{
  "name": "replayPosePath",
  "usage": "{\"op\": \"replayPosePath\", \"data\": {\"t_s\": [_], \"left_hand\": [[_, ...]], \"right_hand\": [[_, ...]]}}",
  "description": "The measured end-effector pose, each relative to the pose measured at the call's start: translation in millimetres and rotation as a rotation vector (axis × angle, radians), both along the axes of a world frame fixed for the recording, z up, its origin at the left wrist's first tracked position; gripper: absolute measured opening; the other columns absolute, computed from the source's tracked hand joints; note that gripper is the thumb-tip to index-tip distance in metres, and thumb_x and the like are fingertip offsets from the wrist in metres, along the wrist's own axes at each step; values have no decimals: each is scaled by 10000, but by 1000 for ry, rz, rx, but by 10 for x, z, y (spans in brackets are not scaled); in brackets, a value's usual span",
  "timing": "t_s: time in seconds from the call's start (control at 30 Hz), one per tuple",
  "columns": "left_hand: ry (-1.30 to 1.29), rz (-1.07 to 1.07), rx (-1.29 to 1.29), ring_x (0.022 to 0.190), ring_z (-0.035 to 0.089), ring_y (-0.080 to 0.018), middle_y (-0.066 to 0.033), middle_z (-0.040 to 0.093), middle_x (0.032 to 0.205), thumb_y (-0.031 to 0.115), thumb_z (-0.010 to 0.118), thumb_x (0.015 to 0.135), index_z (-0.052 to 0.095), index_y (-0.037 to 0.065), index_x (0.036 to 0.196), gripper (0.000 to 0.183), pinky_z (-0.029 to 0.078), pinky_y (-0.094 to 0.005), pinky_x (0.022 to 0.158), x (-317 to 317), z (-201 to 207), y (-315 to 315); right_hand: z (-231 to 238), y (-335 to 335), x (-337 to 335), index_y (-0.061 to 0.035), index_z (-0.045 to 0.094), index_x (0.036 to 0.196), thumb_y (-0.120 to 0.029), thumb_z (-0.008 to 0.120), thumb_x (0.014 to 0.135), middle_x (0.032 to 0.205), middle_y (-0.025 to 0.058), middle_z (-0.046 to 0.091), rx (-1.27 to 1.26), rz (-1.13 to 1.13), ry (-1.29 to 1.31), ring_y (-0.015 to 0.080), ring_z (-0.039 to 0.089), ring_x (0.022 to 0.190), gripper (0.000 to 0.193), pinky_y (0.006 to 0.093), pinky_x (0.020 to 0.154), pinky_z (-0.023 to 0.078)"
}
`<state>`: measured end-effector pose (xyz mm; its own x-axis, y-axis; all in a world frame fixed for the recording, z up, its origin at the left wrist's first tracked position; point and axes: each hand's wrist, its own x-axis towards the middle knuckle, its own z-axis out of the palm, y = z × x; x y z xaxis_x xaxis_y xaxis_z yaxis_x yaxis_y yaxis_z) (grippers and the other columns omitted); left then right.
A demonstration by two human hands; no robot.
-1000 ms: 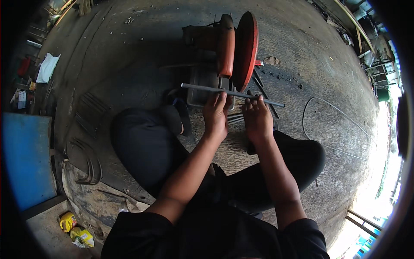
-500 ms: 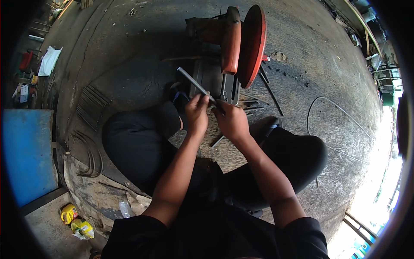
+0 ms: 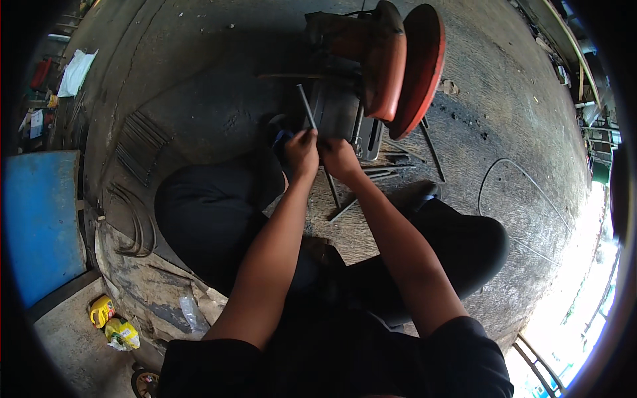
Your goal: The person places a metal rod into a chop saw, secures it, and lowers the blade to cut the rod, then uses the side of the spinning blade to deburr the cut end of the metal rod.
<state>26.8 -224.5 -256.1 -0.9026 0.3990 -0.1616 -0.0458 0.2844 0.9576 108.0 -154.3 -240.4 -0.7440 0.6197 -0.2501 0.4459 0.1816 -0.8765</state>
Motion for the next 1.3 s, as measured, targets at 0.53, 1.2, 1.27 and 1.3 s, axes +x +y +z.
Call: {"op": "replayPosePath", "data": {"t_s": [0.53,1.2,1.27,1.3], "left_hand": [[-803,-56,-167,585,551,-85,-22,633,721,315,622,879,577,106,751,250,339,-236,493,-2183,-1374,1095],[-884,264,100,669,579,-100,27,581,778,187,629,896,605,142,886,52,425,-250,546,-2551,-1780,1251],[-923,274,48,678,578,-99,27,584,791,183,627,896,611,138,897,47,425,-252,551,-2522,-1758,1268],[-938,285,59,647,566,-93,30,579,766,191,631,893,612,144,886,52,417,-262,543,-2518,-1770,1240]], "right_hand": [[-857,221,-956,40,654,906,-208,547,875,841,190,677,-180,-235,-341,329,670,831,272,380,749,508],[-1032,317,-752,59,640,961,-161,531,894,771,155,685,-289,-319,-210,241,693,692,255,336,649,516],[-977,313,-725,54,640,958,-164,531,890,765,157,684,-278,-328,-198,239,692,693,253,337,656,515],[-931,308,-721,54,640,958,-164,531,890,765,157,684,-276,-331,-195,239,692,693,253,337,656,515]]}}
